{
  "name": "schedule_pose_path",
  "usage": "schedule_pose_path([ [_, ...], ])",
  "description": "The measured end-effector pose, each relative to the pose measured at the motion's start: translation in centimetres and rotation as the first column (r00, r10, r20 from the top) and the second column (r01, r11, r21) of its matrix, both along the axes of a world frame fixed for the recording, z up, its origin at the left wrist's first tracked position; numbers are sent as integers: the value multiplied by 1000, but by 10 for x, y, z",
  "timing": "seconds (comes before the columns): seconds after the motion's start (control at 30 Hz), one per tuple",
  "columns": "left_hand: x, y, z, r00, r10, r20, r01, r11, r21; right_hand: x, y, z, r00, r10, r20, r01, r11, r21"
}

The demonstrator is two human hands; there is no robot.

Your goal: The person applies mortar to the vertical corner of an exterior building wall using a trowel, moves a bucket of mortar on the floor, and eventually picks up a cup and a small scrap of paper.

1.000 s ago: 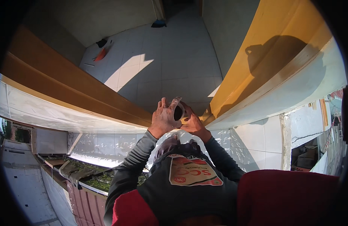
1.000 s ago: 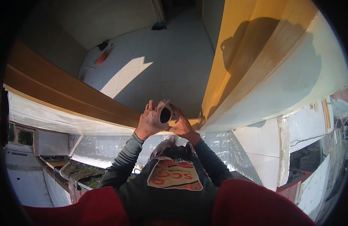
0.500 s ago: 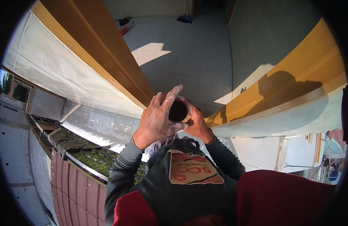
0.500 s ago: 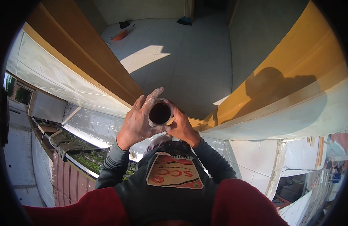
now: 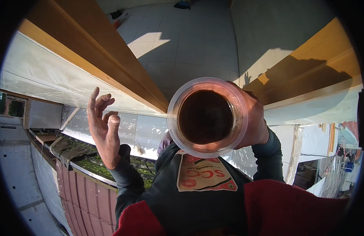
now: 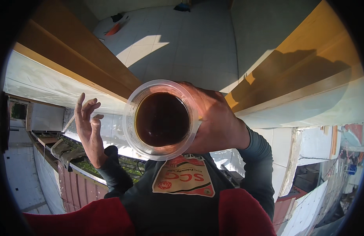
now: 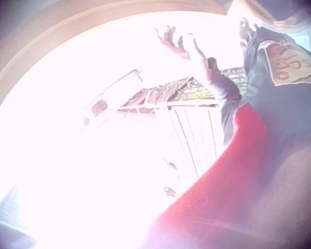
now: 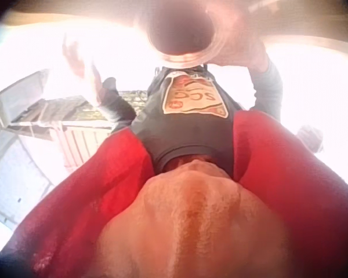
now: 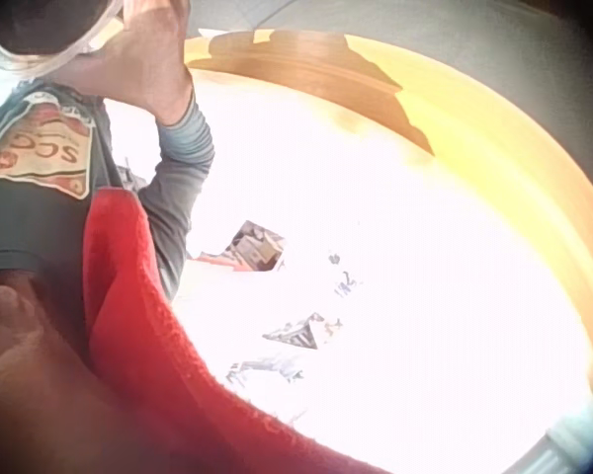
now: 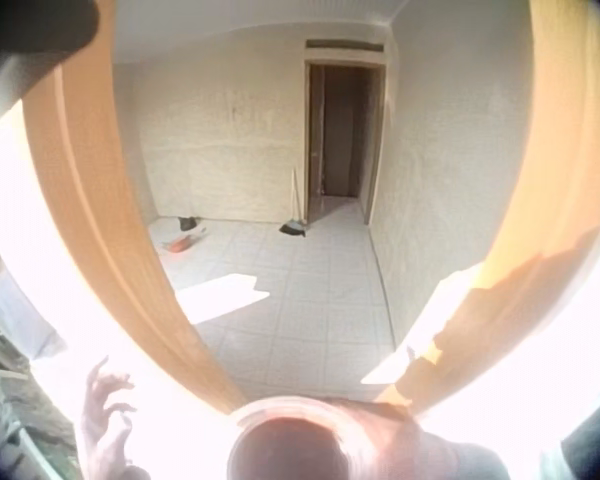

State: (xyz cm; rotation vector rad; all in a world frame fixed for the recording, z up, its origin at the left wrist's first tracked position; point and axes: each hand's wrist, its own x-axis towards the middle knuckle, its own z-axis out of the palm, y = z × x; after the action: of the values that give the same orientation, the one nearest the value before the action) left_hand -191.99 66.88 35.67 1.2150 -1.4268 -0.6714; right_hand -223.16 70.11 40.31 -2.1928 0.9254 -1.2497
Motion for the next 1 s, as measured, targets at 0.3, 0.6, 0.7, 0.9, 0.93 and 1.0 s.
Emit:
schedule_pose_path([
  [0.3, 41, 0, -73, 977, 85, 196, -136, 955, 263, 6, 6, 27, 961, 235, 148, -213, 966, -146],
  [0.6, 29, 2, -83, 967, -13, 253, -76, 938, 339, 6, 16, 55, 890, 398, 225, -387, 918, -91],
  [0.7, 42, 23, -83, 950, 70, 304, -180, 920, 349, 19, 21, 51, 913, 251, 321, -209, 965, -160],
  [0.9, 22, 1, -101, 961, -22, 274, -57, 959, 277, 11, 42, 75, 956, -20, 293, 79, 978, -191],
  [0.93, 26, 3, -101, 962, -6, 274, -69, 962, 263, 15, 42, 74, 948, -42, 316, 110, 974, -199],
  [1.0, 24, 3, -98, 952, -47, 301, -61, 939, 338, 14, 40, 73, 938, -45, 345, 126, 968, -216],
])
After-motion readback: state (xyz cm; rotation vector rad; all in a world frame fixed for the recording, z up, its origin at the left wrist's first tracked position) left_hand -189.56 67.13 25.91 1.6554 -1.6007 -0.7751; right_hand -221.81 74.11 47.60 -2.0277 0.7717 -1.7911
